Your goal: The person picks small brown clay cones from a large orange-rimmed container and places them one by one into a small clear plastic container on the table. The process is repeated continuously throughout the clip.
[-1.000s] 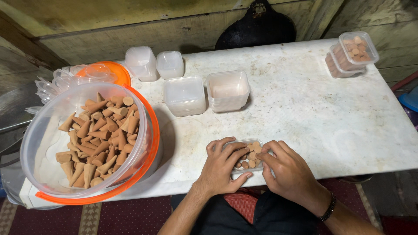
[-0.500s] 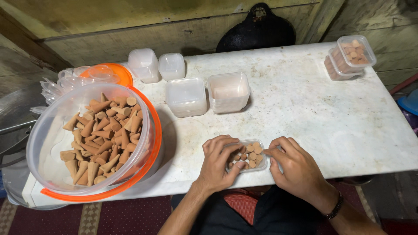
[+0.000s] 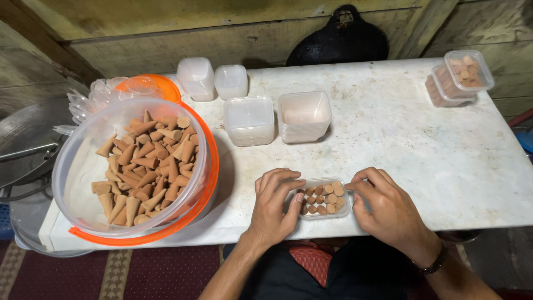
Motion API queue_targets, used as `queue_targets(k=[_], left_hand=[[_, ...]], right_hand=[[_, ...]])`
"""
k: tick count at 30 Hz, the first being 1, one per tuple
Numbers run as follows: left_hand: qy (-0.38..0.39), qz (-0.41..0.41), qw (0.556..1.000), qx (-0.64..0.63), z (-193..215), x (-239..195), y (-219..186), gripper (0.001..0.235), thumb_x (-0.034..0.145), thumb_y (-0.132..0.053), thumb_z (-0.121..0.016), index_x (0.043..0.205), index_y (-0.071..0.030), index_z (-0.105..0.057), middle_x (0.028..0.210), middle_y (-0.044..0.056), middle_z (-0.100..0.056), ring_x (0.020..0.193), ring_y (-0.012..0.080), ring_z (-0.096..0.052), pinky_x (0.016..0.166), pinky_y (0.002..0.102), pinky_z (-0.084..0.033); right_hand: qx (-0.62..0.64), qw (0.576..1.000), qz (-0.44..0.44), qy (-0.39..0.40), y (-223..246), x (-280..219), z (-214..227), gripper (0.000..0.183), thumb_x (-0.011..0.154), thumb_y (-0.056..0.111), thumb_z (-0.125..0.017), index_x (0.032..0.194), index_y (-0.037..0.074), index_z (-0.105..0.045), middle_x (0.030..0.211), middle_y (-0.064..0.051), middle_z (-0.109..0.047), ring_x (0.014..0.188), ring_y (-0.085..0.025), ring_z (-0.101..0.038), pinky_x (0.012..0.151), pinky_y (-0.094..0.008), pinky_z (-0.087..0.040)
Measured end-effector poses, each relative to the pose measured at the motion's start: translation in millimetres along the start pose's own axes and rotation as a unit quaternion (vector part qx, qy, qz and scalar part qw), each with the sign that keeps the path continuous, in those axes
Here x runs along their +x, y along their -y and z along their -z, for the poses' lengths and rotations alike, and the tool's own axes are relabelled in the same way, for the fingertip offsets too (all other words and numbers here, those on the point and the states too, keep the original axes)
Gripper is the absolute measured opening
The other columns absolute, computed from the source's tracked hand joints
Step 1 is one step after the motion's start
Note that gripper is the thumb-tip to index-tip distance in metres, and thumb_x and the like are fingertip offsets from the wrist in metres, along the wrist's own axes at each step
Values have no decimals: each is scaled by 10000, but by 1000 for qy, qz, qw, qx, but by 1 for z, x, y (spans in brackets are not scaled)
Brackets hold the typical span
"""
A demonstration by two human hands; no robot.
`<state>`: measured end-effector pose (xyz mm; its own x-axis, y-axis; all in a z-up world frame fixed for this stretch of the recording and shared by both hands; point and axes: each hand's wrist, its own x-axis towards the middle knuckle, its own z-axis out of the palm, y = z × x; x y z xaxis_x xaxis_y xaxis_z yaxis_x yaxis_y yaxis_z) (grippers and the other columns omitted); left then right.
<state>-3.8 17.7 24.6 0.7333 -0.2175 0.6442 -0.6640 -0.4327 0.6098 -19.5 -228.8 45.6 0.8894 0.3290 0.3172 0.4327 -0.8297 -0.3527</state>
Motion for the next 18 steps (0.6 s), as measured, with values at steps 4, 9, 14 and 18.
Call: queue_targets(k=[4,9,14,18], left_hand=[[11,-7,1000,-4,21,8,-20,164,931,-118,-573,1069,-79,-651,1153,74,-637,1117,298,-600,926,423,-408],[-2,-57,997,-58,61,25,-55,144,970,-92,-557,1053,-9,-640,1108,150,-641,1015,339,-627,925,442,-512],[-17,-84,995,-42,108,35,-77,166,964,-88,-550,1067,6,-640,1085,189,-640,977,354,-660,900,448,-554],[-33,-83,996,24,155,41,-85,186,965,-100,-557,1085,13,-645,1106,195,-649,981,334,-679,888,425,-537]], right_hand=[[14,1000,23,-13,7,10,8,245,838,57,-550,1029,47,-702,1012,-63,-609,953,-237,-615,808,-346,-537],[63,997,26,-25,20,27,20,220,869,44,-560,1011,67,-727,1030,-36,-625,996,-187,-629,839,-315,-532],[181,982,55,-24,63,61,32,182,888,21,-564,971,43,-725,1006,-49,-644,917,-164,-655,803,-267,-527],[250,962,107,-34,108,95,32,164,880,14,-581,933,63,-729,960,-53,-685,862,-149,-654,672,-247,-445]])
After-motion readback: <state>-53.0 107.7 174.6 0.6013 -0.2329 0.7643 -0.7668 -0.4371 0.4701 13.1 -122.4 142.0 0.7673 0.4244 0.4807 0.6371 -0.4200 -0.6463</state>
